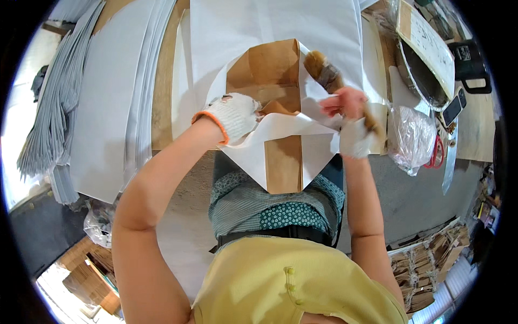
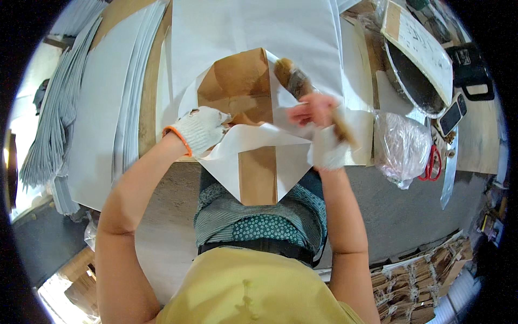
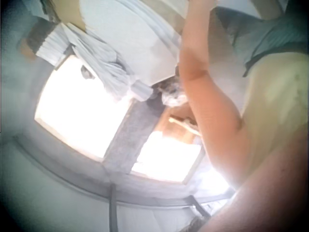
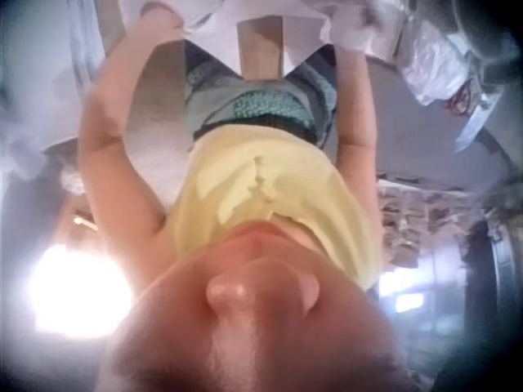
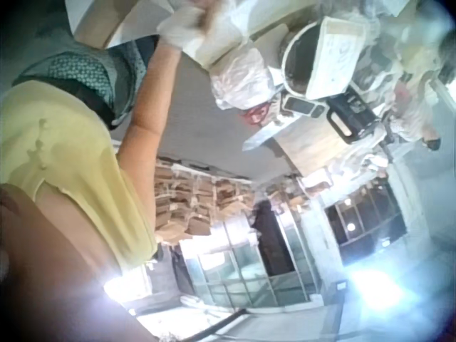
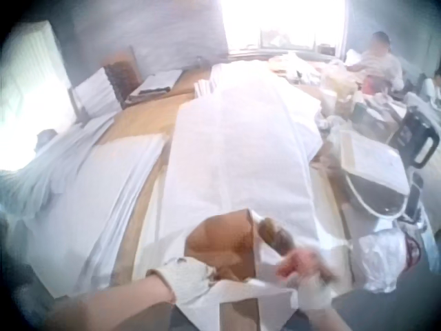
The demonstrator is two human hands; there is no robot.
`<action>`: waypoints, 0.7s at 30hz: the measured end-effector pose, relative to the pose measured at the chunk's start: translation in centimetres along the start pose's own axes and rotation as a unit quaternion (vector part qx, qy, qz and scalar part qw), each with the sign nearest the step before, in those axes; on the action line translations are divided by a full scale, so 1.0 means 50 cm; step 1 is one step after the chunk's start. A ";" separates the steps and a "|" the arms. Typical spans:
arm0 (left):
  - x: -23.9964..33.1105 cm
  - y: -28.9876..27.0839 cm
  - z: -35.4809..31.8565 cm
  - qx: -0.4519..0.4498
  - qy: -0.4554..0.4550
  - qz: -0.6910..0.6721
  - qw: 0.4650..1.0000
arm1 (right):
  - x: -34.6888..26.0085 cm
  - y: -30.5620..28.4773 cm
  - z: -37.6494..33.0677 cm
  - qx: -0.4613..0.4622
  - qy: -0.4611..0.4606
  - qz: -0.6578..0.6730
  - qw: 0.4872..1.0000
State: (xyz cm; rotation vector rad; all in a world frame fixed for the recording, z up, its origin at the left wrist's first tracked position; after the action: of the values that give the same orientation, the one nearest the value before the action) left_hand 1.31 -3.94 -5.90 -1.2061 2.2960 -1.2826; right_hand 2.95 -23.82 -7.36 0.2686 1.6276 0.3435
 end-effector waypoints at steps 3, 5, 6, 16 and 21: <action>-0.026 -0.039 0.016 0.112 -0.124 -0.072 0.983 | -0.087 0.104 -0.087 -0.063 -0.221 -0.398 0.888; -0.029 -0.077 0.008 0.216 -0.093 -0.070 0.969 | -0.079 0.100 -0.147 -0.133 -0.231 -0.468 0.843; -0.060 -0.062 0.017 0.185 -0.135 -0.127 0.965 | -0.072 0.101 -0.178 -0.170 -0.240 -0.493 0.819; -0.103 -0.058 0.105 -0.025 -0.164 -0.129 0.978 | -0.124 0.283 -0.098 -0.335 -0.319 -0.628 0.627; -0.119 -0.040 0.130 0.029 -0.204 -0.161 0.965 | -0.049 0.321 -0.058 -0.365 -0.269 -0.610 0.650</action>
State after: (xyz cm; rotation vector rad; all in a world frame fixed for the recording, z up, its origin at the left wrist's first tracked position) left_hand 9.77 -3.78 -9.08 -1.6925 1.8121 -1.0577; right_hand -0.25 -10.07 1.15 -1.2272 0.6666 -0.1650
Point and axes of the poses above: each hand's wrist, its own z-axis towards the middle knuckle, its own y-axis out of the palm, x = y × z, the point moved 10 cm from there along z, towards the middle knuckle, and after that the axes turned 4 degrees about -z, right-handed, at the moved point
